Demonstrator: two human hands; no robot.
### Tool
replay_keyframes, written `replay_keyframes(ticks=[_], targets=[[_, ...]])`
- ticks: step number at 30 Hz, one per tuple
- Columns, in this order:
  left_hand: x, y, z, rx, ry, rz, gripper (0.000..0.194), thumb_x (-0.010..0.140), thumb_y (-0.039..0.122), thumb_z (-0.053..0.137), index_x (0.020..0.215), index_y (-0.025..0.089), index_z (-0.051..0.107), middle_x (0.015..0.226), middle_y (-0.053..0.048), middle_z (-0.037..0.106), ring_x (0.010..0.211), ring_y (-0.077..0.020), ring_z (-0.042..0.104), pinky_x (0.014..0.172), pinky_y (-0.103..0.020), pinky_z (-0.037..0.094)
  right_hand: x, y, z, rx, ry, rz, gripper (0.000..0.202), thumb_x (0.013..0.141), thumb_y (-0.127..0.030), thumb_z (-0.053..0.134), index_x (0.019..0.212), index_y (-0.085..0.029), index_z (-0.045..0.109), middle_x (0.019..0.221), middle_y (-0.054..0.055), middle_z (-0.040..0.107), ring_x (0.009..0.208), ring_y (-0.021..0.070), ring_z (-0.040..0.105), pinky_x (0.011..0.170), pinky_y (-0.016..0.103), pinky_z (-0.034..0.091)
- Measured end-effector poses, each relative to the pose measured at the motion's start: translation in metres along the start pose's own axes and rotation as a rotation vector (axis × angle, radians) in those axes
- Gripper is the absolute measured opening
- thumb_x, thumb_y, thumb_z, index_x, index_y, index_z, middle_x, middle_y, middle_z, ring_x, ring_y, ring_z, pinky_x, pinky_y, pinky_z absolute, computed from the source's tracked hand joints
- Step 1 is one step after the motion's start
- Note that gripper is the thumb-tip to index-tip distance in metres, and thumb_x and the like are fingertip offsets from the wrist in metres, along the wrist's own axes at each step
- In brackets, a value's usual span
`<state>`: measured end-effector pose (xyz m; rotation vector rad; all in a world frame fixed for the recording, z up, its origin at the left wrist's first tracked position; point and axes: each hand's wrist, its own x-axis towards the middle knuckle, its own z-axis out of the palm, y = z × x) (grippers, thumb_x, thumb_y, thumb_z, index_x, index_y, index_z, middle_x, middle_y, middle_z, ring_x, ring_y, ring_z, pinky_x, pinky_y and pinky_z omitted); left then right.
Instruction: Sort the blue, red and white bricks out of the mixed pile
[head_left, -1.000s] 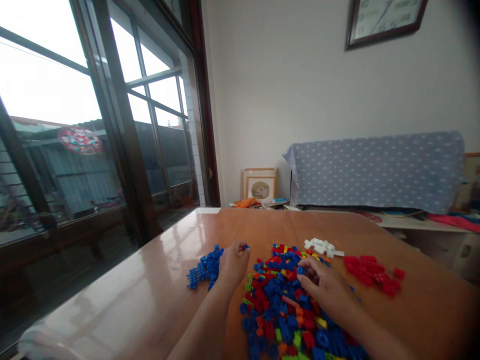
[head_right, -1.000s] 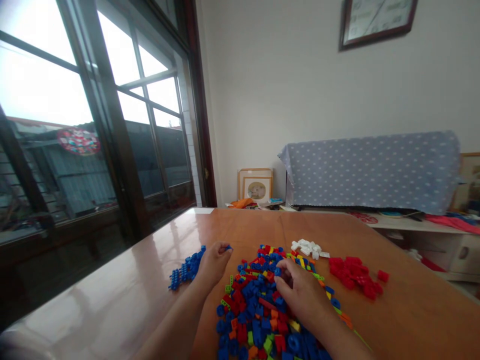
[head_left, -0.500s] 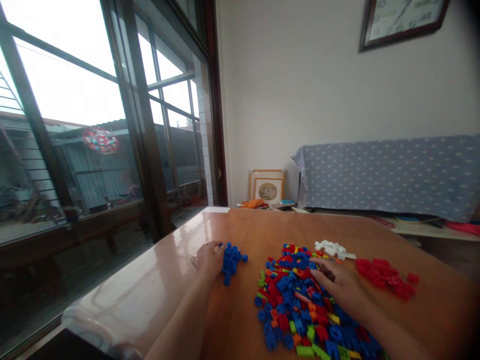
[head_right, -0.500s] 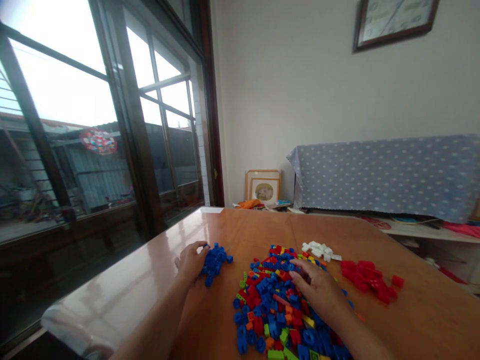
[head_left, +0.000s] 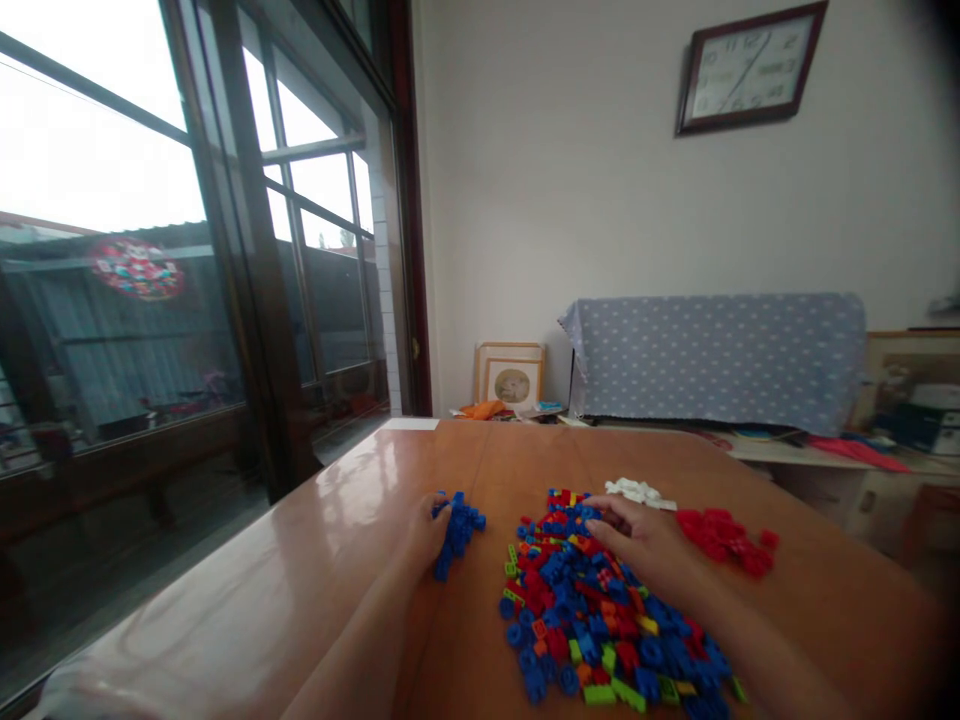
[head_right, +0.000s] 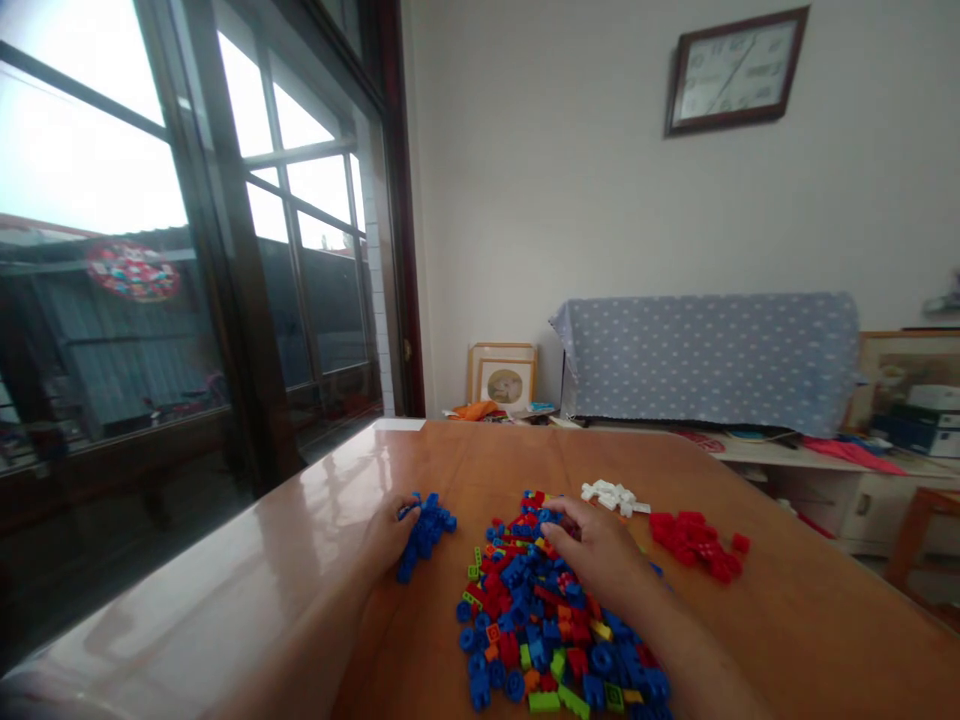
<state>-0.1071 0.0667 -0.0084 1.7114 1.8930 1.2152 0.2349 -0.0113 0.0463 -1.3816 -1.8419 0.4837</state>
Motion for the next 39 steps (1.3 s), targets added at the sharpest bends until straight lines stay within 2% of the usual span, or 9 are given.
replay_keyframes(ticks=[7, 12, 15, 18, 21, 26, 31, 35, 39], targets=[[-0.003, 0.011, 0.008, 0.259, 0.025, 0.071, 0.027, 0.088, 0.035, 0.059, 0.109, 0.03, 0.074, 0.137, -0.007, 0.063, 0.141, -0.0375, 0.036, 0.115, -0.062, 0.016, 0.001, 0.009, 0.043, 0.101, 0.136, 0.069, 0.046, 0.09, -0.052, 0.05, 0.12, -0.02, 0.066, 0.071, -0.001, 0.061, 0.064, 0.0181, 0.058, 0.061, 0.03, 0.045], [-0.01, 0.027, 0.017, 0.386, 0.038, 0.051, 0.038, 0.089, 0.03, 0.054, 0.125, 0.028, 0.067, 0.148, -0.008, 0.053, 0.145, -0.039, 0.029, 0.114, -0.06, 0.019, -0.003, 0.025, 0.051, -0.023, 0.117, 0.061, 0.04, 0.09, -0.049, 0.049, 0.117, -0.024, 0.065, 0.071, -0.001, 0.061, 0.066, 0.0201, 0.061, 0.063, 0.032, 0.045], [-0.016, 0.05, 0.023, 0.325, 0.089, 0.164, 0.038, 0.089, 0.025, 0.052, 0.124, 0.02, 0.066, 0.136, -0.012, 0.062, 0.134, -0.0339, 0.045, 0.111, -0.049, 0.03, -0.003, 0.026, 0.054, -0.052, 0.096, 0.042, 0.032, 0.088, -0.043, 0.051, 0.112, -0.025, 0.063, 0.071, -0.001, 0.062, 0.068, 0.0198, 0.061, 0.065, 0.031, 0.044], [-0.031, 0.081, 0.036, 0.048, -0.031, 0.298, 0.031, 0.089, 0.029, 0.054, 0.112, 0.018, 0.07, 0.113, -0.011, 0.071, 0.11, -0.0259, 0.061, 0.096, -0.035, 0.043, -0.003, 0.022, 0.057, -0.035, 0.069, 0.037, 0.027, 0.088, -0.04, 0.052, 0.108, -0.025, 0.06, 0.069, -0.002, 0.061, 0.066, 0.0188, 0.06, 0.062, 0.03, 0.042], [-0.054, 0.105, 0.056, -0.28, -0.341, 0.253, 0.028, 0.088, 0.039, 0.056, 0.096, 0.018, 0.072, 0.085, -0.005, 0.073, 0.078, -0.0203, 0.065, 0.068, -0.028, 0.046, -0.005, 0.015, 0.058, -0.033, 0.04, 0.033, 0.024, 0.089, -0.042, 0.052, 0.106, -0.026, 0.059, 0.07, -0.002, 0.062, 0.066, 0.0192, 0.061, 0.061, 0.029, 0.041], [-0.081, 0.11, 0.083, -0.553, -0.518, 0.121, 0.023, 0.078, 0.033, 0.065, 0.09, 0.014, 0.071, 0.074, -0.002, 0.07, 0.063, -0.0144, 0.059, 0.057, -0.023, 0.039, -0.01, 0.005, 0.059, -0.004, -0.022, -0.042, 0.022, 0.093, -0.042, 0.048, 0.099, -0.026, 0.061, 0.082, 0.0, 0.068, 0.074, 0.0196, 0.064, 0.063, 0.029, 0.041], [-0.07, 0.087, 0.081, -0.477, -0.428, 0.147, 0.024, 0.081, 0.031, 0.062, 0.099, 0.016, 0.069, 0.084, -0.005, 0.072, 0.074, -0.0177, 0.064, 0.065, -0.026, 0.045, -0.01, 0.007, 0.06, -0.042, -0.009, -0.029, 0.029, 0.09, -0.042, 0.052, 0.112, -0.027, 0.062, 0.074, -0.001, 0.064, 0.067, 0.0187, 0.061, 0.061, 0.029, 0.041], [-0.05, 0.071, 0.059, -0.111, -0.145, 0.246, 0.024, 0.084, 0.028, 0.06, 0.106, 0.02, 0.065, 0.098, -0.007, 0.071, 0.091, -0.0214, 0.064, 0.079, -0.03, 0.045, -0.004, 0.018, 0.052, -0.053, 0.073, 0.008, 0.039, 0.09, -0.047, 0.051, 0.121, -0.025, 0.059, 0.073, -0.001, 0.063, 0.067, 0.0192, 0.062, 0.064, 0.031, 0.043], [-0.036, 0.062, 0.038, 0.24, 0.003, 0.233, 0.018, 0.086, 0.028, 0.058, 0.102, 0.024, 0.067, 0.106, -0.006, 0.071, 0.105, -0.0261, 0.06, 0.09, -0.036, 0.039, 0.002, 0.034, 0.041, -0.069, 0.155, 0.061, 0.041, 0.092, -0.053, 0.046, 0.118, -0.024, 0.061, 0.073, 0.0, 0.065, 0.067, 0.0203, 0.063, 0.062, 0.031, 0.043]])
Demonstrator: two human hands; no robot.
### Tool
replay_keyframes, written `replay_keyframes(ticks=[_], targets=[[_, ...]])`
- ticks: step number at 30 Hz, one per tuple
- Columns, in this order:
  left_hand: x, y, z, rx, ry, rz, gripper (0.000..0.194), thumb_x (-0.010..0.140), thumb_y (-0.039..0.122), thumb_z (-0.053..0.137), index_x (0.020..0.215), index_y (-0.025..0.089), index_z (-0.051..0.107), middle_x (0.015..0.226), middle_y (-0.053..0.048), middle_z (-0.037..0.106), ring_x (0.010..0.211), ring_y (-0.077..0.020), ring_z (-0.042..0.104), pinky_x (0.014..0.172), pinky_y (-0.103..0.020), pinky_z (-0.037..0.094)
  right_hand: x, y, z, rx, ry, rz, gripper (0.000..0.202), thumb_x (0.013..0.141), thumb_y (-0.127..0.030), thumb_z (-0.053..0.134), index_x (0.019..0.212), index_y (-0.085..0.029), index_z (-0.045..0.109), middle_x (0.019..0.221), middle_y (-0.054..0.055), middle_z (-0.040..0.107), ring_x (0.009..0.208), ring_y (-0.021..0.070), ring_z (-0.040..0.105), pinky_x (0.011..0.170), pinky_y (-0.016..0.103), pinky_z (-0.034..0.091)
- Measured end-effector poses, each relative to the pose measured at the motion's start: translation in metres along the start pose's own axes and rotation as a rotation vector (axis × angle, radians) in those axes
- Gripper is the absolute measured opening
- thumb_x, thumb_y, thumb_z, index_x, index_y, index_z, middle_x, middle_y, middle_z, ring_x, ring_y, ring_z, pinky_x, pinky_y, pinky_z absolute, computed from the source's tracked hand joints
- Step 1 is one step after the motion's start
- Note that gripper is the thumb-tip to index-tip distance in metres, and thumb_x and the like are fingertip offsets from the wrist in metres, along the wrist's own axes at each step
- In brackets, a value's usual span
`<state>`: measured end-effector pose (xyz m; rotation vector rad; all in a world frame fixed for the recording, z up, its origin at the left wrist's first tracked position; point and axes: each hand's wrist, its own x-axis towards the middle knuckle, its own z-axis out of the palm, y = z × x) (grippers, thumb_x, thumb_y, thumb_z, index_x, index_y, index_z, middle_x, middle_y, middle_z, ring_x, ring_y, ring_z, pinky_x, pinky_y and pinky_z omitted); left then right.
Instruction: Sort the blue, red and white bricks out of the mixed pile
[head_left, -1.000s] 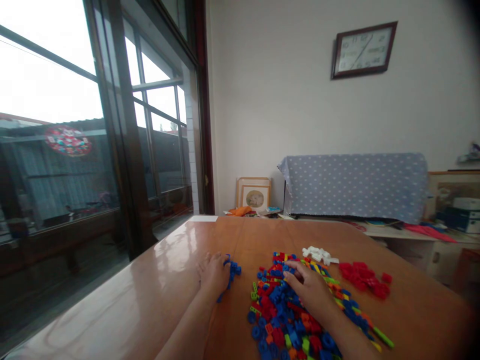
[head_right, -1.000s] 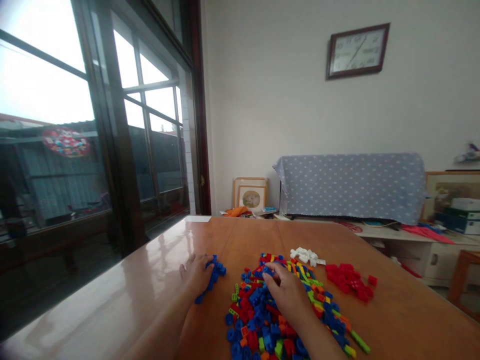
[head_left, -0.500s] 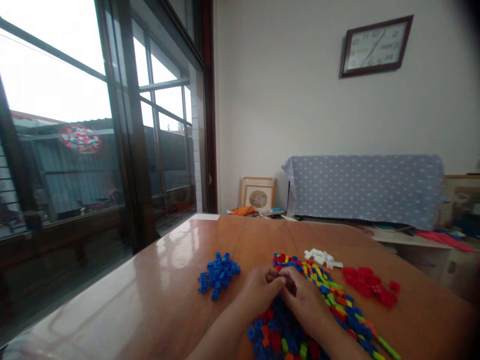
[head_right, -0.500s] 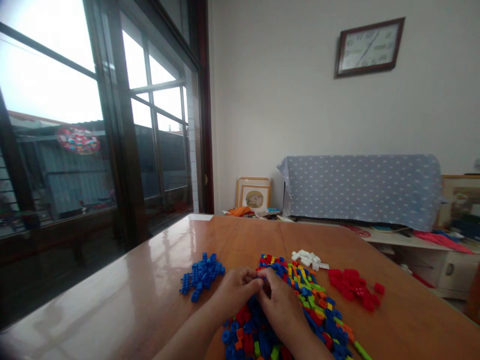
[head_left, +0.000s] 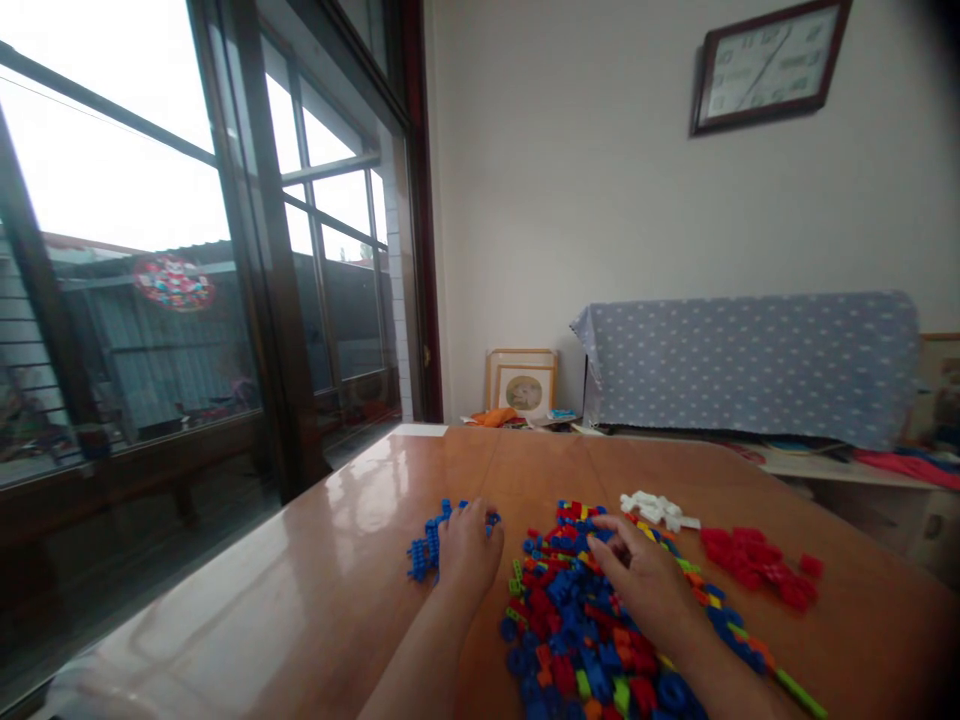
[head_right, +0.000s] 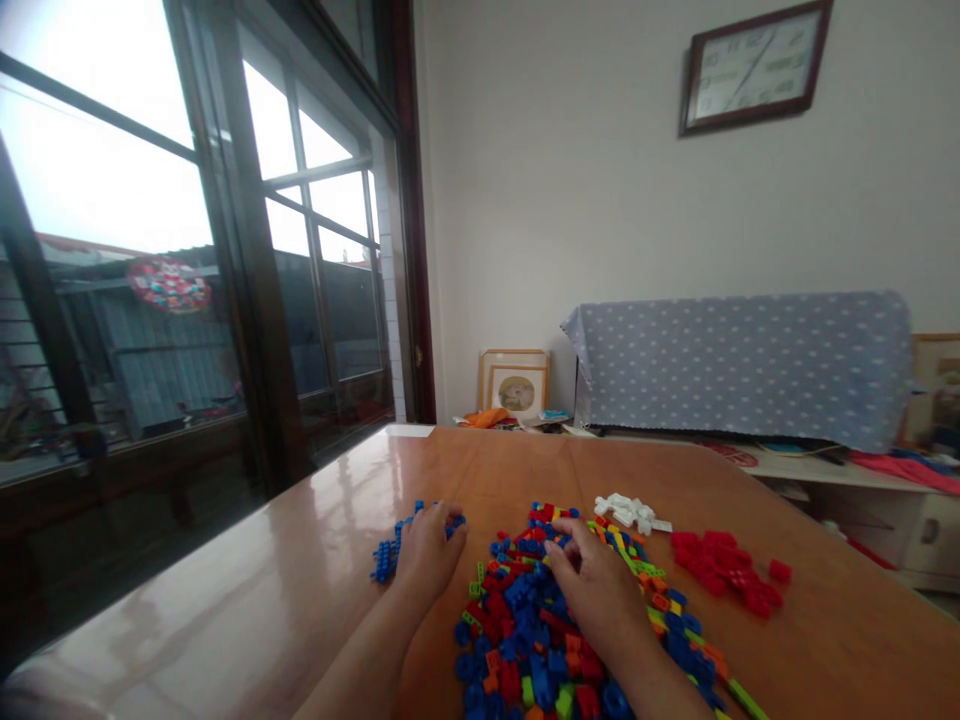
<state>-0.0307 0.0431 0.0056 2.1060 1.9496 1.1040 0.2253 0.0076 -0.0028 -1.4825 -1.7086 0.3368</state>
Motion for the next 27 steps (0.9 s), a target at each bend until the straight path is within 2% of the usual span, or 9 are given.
replay_keyframes(ticks=[5, 9, 13, 16, 19, 22, 25, 27], targets=[[0.006, -0.017, -0.006, 0.217, 0.066, -0.162, 0.023, 0.088, 0.031, 0.055, 0.106, 0.028, 0.068, 0.115, -0.007, 0.07, 0.113, -0.0316, 0.055, 0.095, -0.045, 0.035, 0.005, 0.012, -0.008, -0.01, 0.017, 0.071, 0.044, 0.09, -0.054, 0.046, 0.116, -0.024, 0.063, 0.072, -0.001, 0.067, 0.063, 0.0205, 0.064, 0.058, 0.032, 0.042], [0.006, -0.027, -0.004, 0.256, 0.073, -0.237, 0.028, 0.089, 0.033, 0.054, 0.113, 0.03, 0.068, 0.12, -0.008, 0.069, 0.117, -0.0329, 0.053, 0.099, -0.048, 0.032, 0.004, 0.011, -0.014, 0.0, 0.032, 0.076, 0.043, 0.09, -0.054, 0.045, 0.115, -0.024, 0.063, 0.068, -0.001, 0.067, 0.061, 0.0207, 0.063, 0.058, 0.032, 0.042], [0.004, -0.025, -0.004, 0.236, 0.085, -0.254, 0.032, 0.089, 0.031, 0.053, 0.117, 0.028, 0.067, 0.124, -0.009, 0.067, 0.122, -0.0338, 0.05, 0.1, -0.049, 0.033, 0.007, 0.015, -0.018, 0.016, 0.084, 0.074, 0.043, 0.089, -0.054, 0.047, 0.112, -0.023, 0.065, 0.074, 0.002, 0.071, 0.065, 0.0216, 0.065, 0.062, 0.033, 0.045], [0.004, -0.018, -0.001, 0.107, 0.082, -0.136, 0.032, 0.09, 0.026, 0.052, 0.118, 0.023, 0.067, 0.123, -0.011, 0.066, 0.122, -0.0319, 0.051, 0.102, -0.046, 0.035, 0.011, 0.024, -0.018, 0.033, 0.097, 0.071, 0.04, 0.086, -0.052, 0.05, 0.104, -0.021, 0.068, 0.075, 0.003, 0.071, 0.067, 0.022, 0.065, 0.064, 0.033, 0.046], [0.001, -0.007, 0.006, -0.047, 0.005, 0.043, 0.031, 0.09, 0.022, 0.052, 0.116, 0.02, 0.068, 0.118, -0.009, 0.069, 0.116, -0.0252, 0.056, 0.103, -0.038, 0.039, 0.012, 0.03, -0.018, 0.034, 0.066, 0.03, 0.032, 0.085, -0.047, 0.051, 0.095, -0.022, 0.068, 0.073, 0.002, 0.07, 0.068, 0.0207, 0.064, 0.062, 0.031, 0.044], [-0.008, 0.008, 0.011, -0.142, -0.115, 0.172, 0.026, 0.088, 0.022, 0.055, 0.107, 0.022, 0.072, 0.108, -0.004, 0.073, 0.106, -0.0199, 0.062, 0.097, -0.03, 0.045, 0.01, 0.03, -0.016, 0.068, -0.002, 0.001, 0.026, 0.086, -0.041, 0.05, 0.088, -0.021, 0.067, 0.072, 0.001, 0.069, 0.067, 0.0186, 0.062, 0.061, 0.028, 0.041], [-0.02, 0.021, 0.011, -0.256, -0.296, 0.337, 0.026, 0.082, 0.023, 0.06, 0.104, 0.024, 0.073, 0.104, -0.002, 0.073, 0.101, -0.0204, 0.063, 0.092, -0.03, 0.047, 0.007, 0.025, -0.014, 0.061, -0.05, -0.01, 0.024, 0.087, -0.038, 0.049, 0.086, -0.022, 0.066, 0.069, -0.001, 0.067, 0.064, 0.0168, 0.06, 0.058, 0.026, 0.038], [-0.026, 0.026, 0.008, -0.263, -0.375, 0.413, 0.028, 0.079, 0.024, 0.064, 0.105, 0.024, 0.073, 0.105, -0.003, 0.071, 0.102, -0.0222, 0.062, 0.091, -0.032, 0.047, 0.005, 0.02, -0.012, 0.027, -0.072, -0.008, 0.023, 0.087, -0.037, 0.049, 0.087, -0.022, 0.066, 0.068, -0.001, 0.066, 0.064, 0.0163, 0.059, 0.058, 0.026, 0.037]])
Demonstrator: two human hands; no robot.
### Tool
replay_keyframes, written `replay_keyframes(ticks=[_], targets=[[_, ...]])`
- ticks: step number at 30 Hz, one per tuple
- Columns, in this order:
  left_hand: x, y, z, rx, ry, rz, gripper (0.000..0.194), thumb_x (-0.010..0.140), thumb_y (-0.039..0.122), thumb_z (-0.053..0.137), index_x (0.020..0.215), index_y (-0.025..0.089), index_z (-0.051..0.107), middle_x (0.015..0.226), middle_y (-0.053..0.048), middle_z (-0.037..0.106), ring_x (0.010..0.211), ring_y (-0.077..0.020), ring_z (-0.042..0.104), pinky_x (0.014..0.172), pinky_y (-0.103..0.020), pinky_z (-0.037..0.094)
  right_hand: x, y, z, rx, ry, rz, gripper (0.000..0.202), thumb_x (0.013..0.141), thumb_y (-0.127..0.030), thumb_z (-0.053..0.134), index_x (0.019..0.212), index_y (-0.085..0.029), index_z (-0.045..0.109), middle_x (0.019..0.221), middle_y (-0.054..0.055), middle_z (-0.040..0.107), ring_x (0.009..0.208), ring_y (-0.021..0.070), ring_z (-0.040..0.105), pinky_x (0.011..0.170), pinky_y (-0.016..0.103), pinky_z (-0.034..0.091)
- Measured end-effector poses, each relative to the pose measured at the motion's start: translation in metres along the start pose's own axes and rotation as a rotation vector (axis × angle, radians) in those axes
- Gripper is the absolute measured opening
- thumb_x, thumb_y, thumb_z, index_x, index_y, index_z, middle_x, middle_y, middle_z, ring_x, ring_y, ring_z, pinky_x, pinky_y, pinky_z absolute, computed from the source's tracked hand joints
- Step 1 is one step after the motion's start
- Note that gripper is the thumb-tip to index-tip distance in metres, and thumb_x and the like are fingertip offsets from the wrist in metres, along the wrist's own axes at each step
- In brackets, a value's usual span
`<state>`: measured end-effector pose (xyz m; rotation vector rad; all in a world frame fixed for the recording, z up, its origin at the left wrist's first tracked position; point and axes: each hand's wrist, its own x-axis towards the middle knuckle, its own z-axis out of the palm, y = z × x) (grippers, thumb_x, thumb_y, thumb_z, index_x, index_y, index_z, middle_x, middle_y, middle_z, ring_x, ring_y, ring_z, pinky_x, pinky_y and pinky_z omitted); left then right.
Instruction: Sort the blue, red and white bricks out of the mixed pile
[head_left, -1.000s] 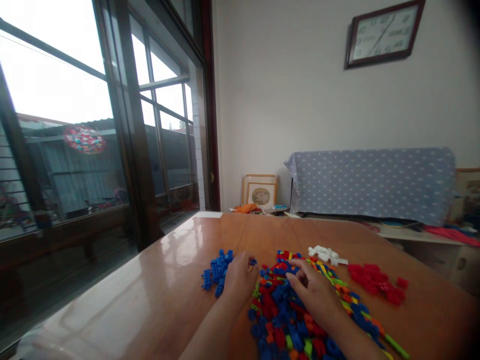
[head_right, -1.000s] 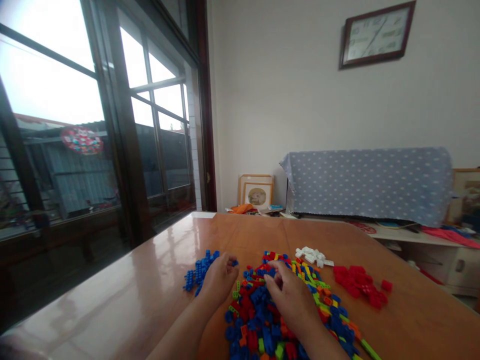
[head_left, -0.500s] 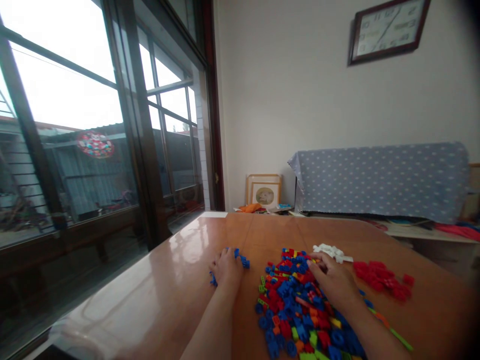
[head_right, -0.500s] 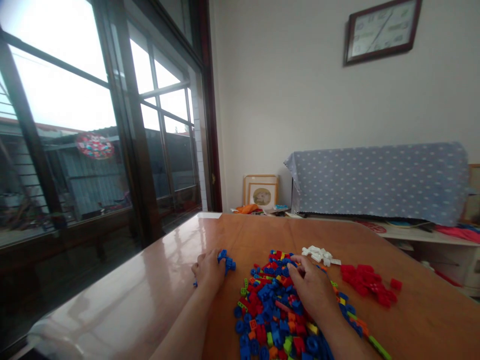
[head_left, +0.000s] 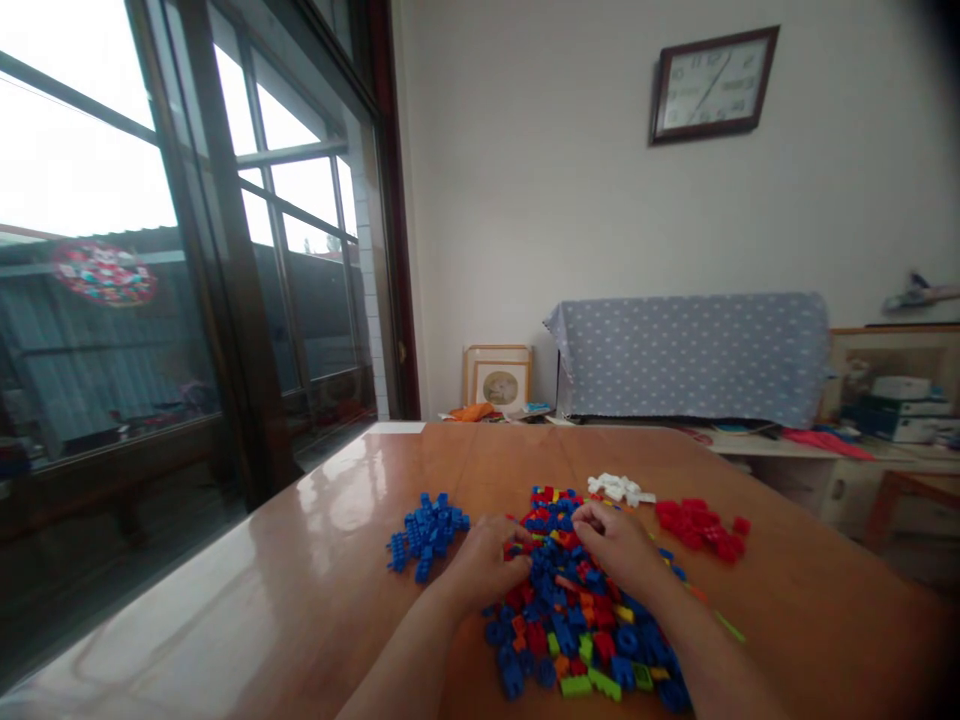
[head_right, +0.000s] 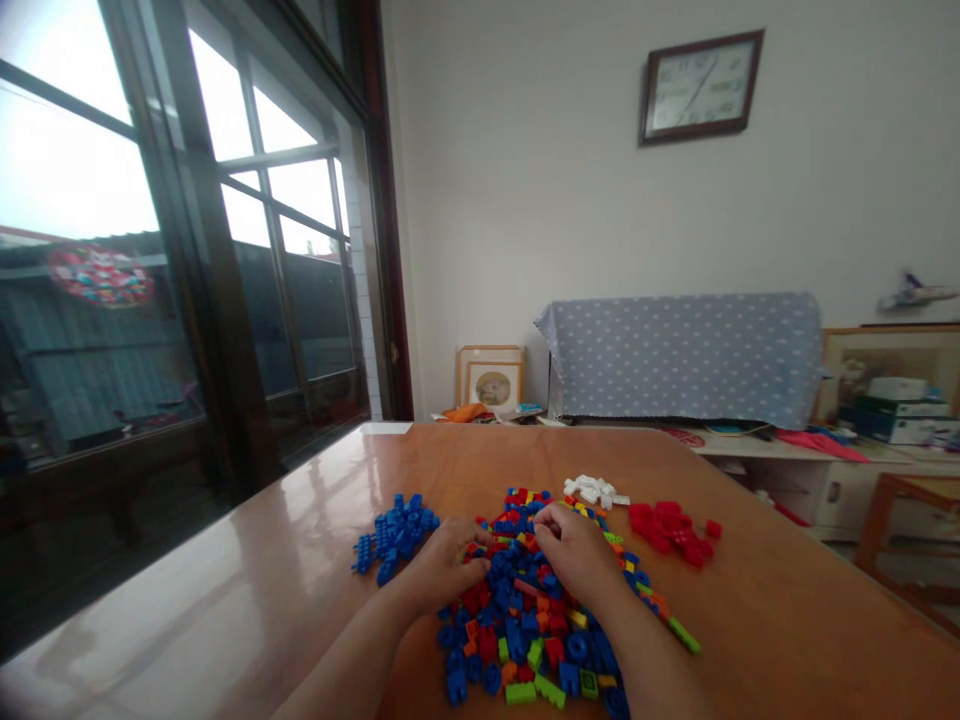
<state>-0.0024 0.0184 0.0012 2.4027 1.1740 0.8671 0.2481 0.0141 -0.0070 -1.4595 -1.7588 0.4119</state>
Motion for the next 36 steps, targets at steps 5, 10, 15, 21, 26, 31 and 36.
replay_keyframes(ticks=[5, 10, 15, 21, 26, 31, 36], targets=[[-0.002, 0.002, 0.001, 0.099, -0.031, 0.0, 0.027, 0.071, 0.026, 0.068, 0.098, 0.025, 0.07, 0.104, -0.003, 0.068, 0.102, -0.0234, 0.058, 0.09, -0.033, 0.045, -0.005, -0.016, 0.007, -0.149, -0.045, -0.002, 0.024, 0.087, -0.04, 0.053, 0.094, -0.023, 0.069, 0.077, 0.0, 0.067, 0.07, 0.0167, 0.06, 0.062, 0.026, 0.035], [0.001, -0.005, 0.004, 0.087, -0.01, -0.006, 0.026, 0.069, 0.018, 0.062, 0.094, 0.023, 0.069, 0.1, -0.003, 0.068, 0.099, -0.0223, 0.058, 0.086, -0.032, 0.045, -0.009, -0.025, 0.013, -0.327, -0.077, -0.049, 0.025, 0.086, -0.04, 0.057, 0.101, -0.027, 0.072, 0.096, 0.003, 0.067, 0.081, 0.0177, 0.061, 0.067, 0.027, 0.034], [0.003, -0.005, 0.006, 0.043, 0.005, -0.018, 0.024, 0.072, 0.018, 0.06, 0.093, 0.023, 0.071, 0.097, -0.004, 0.069, 0.098, -0.023, 0.059, 0.086, -0.033, 0.045, -0.009, -0.023, 0.017, -0.321, -0.072, -0.056, 0.026, 0.087, -0.038, 0.055, 0.104, -0.028, 0.072, 0.097, 0.003, 0.066, 0.085, 0.0187, 0.062, 0.071, 0.029, 0.037], [0.006, -0.006, 0.008, -0.193, 0.078, -0.082, 0.028, 0.079, 0.02, 0.06, 0.105, 0.021, 0.07, 0.104, -0.005, 0.069, 0.101, -0.0217, 0.061, 0.089, -0.032, 0.045, -0.011, -0.034, 0.021, -0.166, -0.078, -0.131, 0.031, 0.085, -0.028, 0.054, 0.112, -0.028, 0.071, 0.105, 0.003, 0.068, 0.097, 0.0189, 0.062, 0.082, 0.028, 0.043], [0.008, -0.001, 0.011, -0.428, 0.025, -0.106, 0.027, 0.088, 0.024, 0.054, 0.113, 0.017, 0.063, 0.098, -0.005, 0.07, 0.088, -0.0168, 0.063, 0.077, -0.027, 0.047, -0.014, -0.043, 0.022, -0.019, -0.136, -0.172, 0.029, 0.086, -0.033, 0.057, 0.11, -0.025, 0.07, 0.1, 0.004, 0.071, 0.091, 0.0204, 0.064, 0.08, 0.03, 0.046], [0.005, 0.003, 0.012, -0.455, 0.015, -0.059, 0.033, 0.081, 0.018, 0.059, 0.115, 0.016, 0.06, 0.104, -0.006, 0.069, 0.093, -0.0179, 0.063, 0.079, -0.028, 0.048, -0.012, -0.041, 0.024, 0.041, -0.146, -0.16, 0.026, 0.089, -0.039, 0.055, 0.103, -0.024, 0.072, 0.095, 0.005, 0.073, 0.086, 0.0221, 0.065, 0.081, 0.033, 0.048], [0.006, 0.0, 0.009, -0.225, 0.078, -0.07, 0.031, 0.079, 0.019, 0.061, 0.109, 0.02, 0.065, 0.102, -0.005, 0.069, 0.098, -0.0206, 0.062, 0.086, -0.031, 0.047, -0.01, -0.036, 0.025, 0.018, -0.132, -0.147, 0.035, 0.091, -0.049, 0.053, 0.106, -0.025, 0.074, 0.102, 0.007, 0.074, 0.093, 0.0237, 0.066, 0.085, 0.034, 0.049]])
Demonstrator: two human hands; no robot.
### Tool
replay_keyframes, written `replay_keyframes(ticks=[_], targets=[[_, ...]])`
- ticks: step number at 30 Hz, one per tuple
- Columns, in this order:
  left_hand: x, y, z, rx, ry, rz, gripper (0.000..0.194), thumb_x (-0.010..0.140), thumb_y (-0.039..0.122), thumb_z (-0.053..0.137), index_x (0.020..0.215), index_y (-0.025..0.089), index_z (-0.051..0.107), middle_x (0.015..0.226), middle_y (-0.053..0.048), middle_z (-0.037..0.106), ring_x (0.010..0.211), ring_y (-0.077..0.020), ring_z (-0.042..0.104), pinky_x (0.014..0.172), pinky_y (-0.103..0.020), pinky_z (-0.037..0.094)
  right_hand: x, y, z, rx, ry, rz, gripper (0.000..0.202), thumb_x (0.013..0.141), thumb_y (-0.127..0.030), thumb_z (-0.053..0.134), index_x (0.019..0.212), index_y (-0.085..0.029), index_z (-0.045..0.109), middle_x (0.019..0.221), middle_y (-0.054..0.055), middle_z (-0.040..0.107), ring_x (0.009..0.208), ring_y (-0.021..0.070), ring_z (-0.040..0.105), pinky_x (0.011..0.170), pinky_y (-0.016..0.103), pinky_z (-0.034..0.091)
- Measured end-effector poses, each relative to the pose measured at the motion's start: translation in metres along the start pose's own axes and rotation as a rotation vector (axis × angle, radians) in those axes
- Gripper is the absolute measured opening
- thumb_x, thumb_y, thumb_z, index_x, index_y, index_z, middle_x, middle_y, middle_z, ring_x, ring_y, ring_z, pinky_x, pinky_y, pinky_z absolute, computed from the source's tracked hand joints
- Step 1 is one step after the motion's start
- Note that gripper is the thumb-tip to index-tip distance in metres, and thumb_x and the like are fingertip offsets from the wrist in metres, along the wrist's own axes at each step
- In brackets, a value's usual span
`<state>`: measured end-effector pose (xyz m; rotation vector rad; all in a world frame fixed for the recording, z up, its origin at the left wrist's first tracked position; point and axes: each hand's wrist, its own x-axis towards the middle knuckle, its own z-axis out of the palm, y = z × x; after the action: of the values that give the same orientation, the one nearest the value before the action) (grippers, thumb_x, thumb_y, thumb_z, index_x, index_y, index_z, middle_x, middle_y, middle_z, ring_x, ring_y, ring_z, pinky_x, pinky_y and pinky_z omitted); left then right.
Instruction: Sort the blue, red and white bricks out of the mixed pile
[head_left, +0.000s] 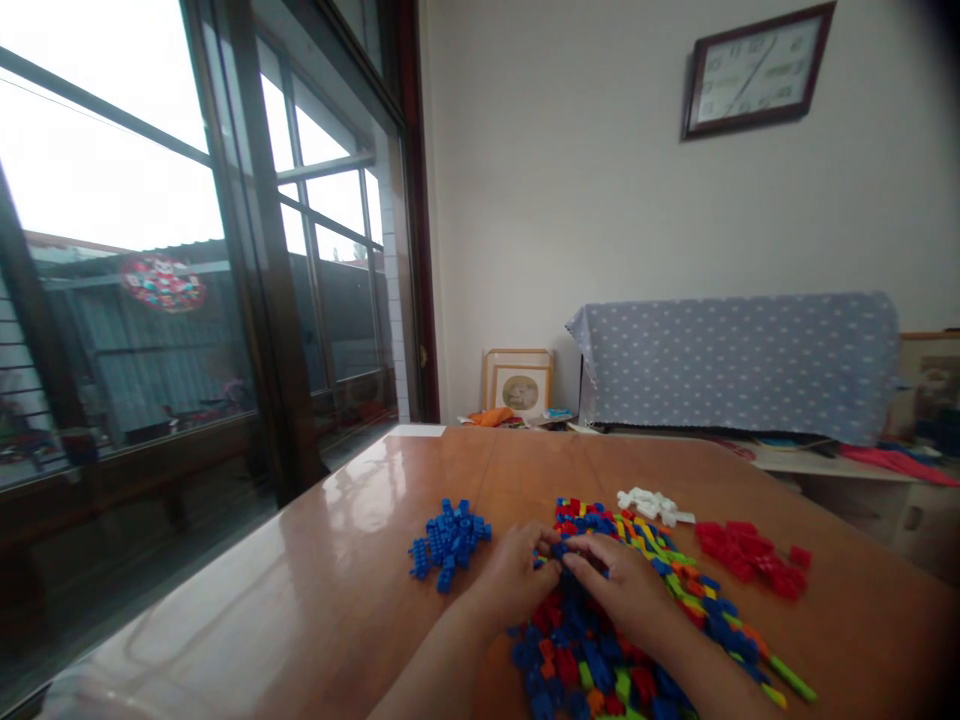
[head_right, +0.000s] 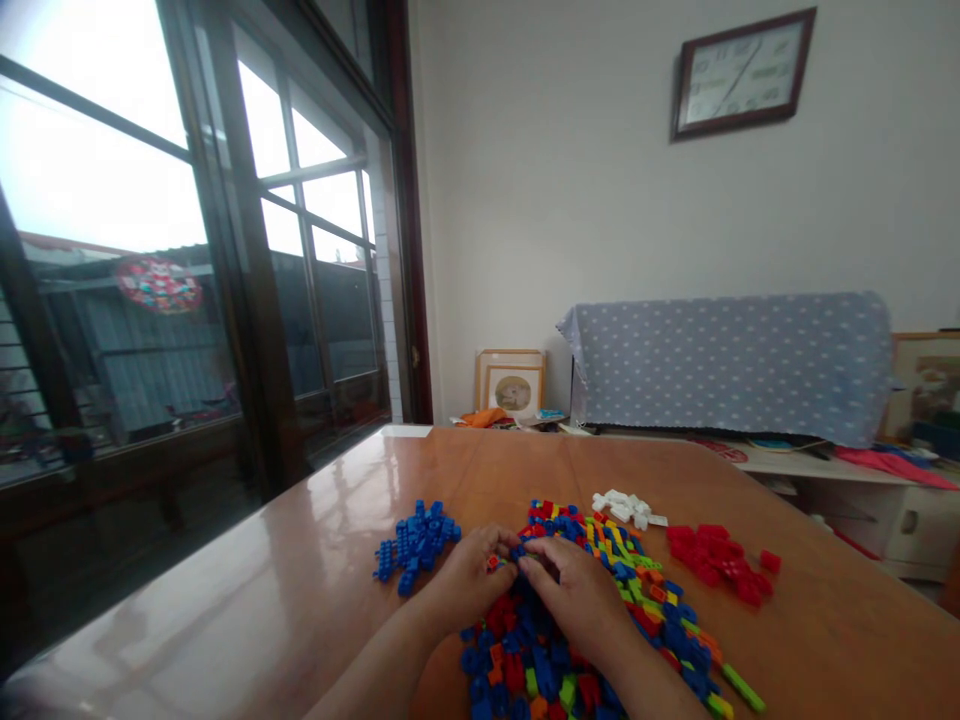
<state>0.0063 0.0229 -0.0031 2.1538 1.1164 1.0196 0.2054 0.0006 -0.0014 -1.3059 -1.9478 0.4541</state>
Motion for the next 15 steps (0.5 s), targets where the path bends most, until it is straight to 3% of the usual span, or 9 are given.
replay_keyframes(ticks=[4, 9, 11, 15], targets=[[0.004, 0.0, -0.023, 0.284, 0.139, -0.111, 0.026, 0.081, 0.022, 0.059, 0.106, 0.024, 0.067, 0.102, -0.004, 0.07, 0.104, -0.0244, 0.059, 0.092, -0.037, 0.043, 0.0, 0.009, -0.005, -0.014, 0.109, 0.074, 0.042, 0.091, -0.055, 0.049, 0.109, -0.027, 0.073, 0.107, 0.006, 0.074, 0.095, 0.0239, 0.066, 0.083, 0.034, 0.05], [0.001, -0.013, -0.058, 0.605, 0.4, -0.438, 0.025, 0.085, 0.026, 0.055, 0.106, 0.023, 0.068, 0.118, -0.012, 0.066, 0.12, -0.036, 0.049, 0.098, -0.052, 0.035, 0.004, 0.028, -0.015, -0.076, 0.213, 0.165, 0.043, 0.09, -0.057, 0.045, 0.1, -0.026, 0.074, 0.099, 0.005, 0.076, 0.09, 0.0249, 0.068, 0.078, 0.034, 0.05], [-0.001, -0.022, -0.064, 0.668, 0.445, -0.539, 0.024, 0.086, 0.029, 0.054, 0.104, 0.023, 0.069, 0.122, -0.014, 0.064, 0.122, -0.0379, 0.047, 0.096, -0.054, 0.035, 0.005, 0.033, -0.018, -0.085, 0.218, 0.192, 0.043, 0.089, -0.057, 0.045, 0.097, -0.026, 0.074, 0.096, 0.005, 0.076, 0.088, 0.0248, 0.068, 0.076, 0.033, 0.05], [-0.002, -0.036, -0.064, 0.712, 0.46, -0.603, 0.025, 0.085, 0.029, 0.054, 0.105, 0.026, 0.07, 0.125, -0.013, 0.064, 0.126, -0.038, 0.045, 0.096, -0.054, 0.034, 0.005, 0.035, -0.022, -0.102, 0.223, 0.221, 0.043, 0.09, -0.057, 0.043, 0.095, -0.026, 0.073, 0.093, 0.005, 0.075, 0.087, 0.0245, 0.067, 0.073, 0.032, 0.048]])
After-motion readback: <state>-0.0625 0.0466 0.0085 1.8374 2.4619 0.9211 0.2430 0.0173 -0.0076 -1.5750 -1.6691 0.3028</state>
